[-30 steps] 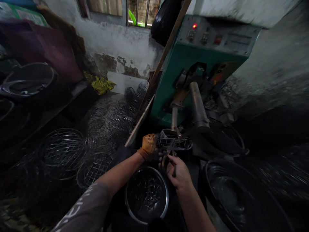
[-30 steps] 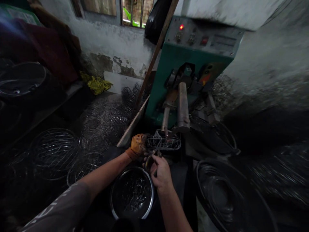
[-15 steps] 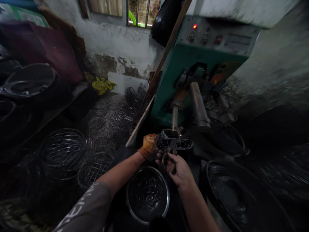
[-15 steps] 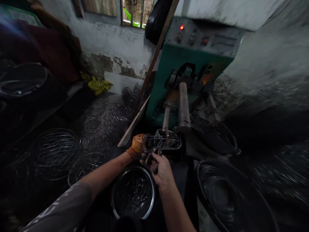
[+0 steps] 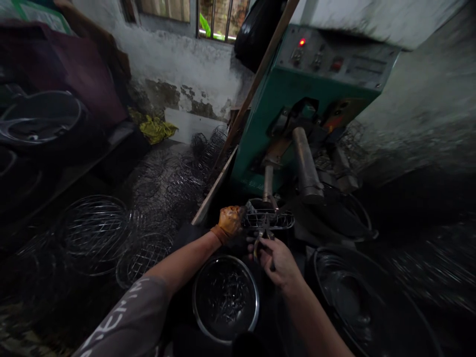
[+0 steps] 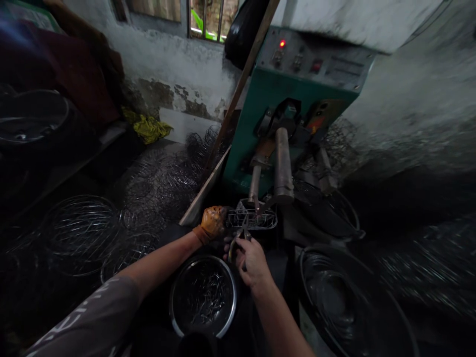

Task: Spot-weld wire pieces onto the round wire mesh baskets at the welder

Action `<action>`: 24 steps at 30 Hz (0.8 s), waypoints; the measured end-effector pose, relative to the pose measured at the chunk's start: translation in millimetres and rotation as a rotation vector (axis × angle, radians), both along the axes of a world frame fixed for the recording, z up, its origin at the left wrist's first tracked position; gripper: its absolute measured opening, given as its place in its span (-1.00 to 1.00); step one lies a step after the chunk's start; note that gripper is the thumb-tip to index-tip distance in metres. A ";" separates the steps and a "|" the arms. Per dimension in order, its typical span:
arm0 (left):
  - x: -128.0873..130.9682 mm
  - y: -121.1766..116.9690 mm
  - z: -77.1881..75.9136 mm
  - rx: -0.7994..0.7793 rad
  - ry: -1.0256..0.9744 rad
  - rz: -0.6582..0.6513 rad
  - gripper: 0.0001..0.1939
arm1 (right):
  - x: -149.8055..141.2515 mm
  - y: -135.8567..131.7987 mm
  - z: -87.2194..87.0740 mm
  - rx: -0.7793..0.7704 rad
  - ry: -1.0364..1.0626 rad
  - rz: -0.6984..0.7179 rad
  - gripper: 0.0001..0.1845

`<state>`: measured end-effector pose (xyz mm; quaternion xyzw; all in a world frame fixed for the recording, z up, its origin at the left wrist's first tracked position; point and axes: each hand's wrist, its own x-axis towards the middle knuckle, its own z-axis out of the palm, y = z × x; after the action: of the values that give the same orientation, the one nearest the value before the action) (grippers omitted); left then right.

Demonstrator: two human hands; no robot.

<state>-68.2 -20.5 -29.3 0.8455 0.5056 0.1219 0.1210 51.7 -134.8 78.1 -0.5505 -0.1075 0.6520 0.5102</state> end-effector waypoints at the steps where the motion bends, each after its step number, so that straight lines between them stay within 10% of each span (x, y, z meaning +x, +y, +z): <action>1: -0.2 0.2 0.4 -0.002 -0.002 -0.003 -0.58 | 1.8 -0.2 0.9 -0.007 0.008 0.008 -0.83; 24: 0.1 -7.1 -1.2 -0.025 -0.053 0.020 -0.10 | 4.6 -14.9 -4.5 0.016 0.037 -0.003 -0.82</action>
<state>-68.1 -27.6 -30.5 0.8354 0.5121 0.1388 0.1438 56.3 -149.7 73.6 -0.5345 -0.1025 0.6602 0.5176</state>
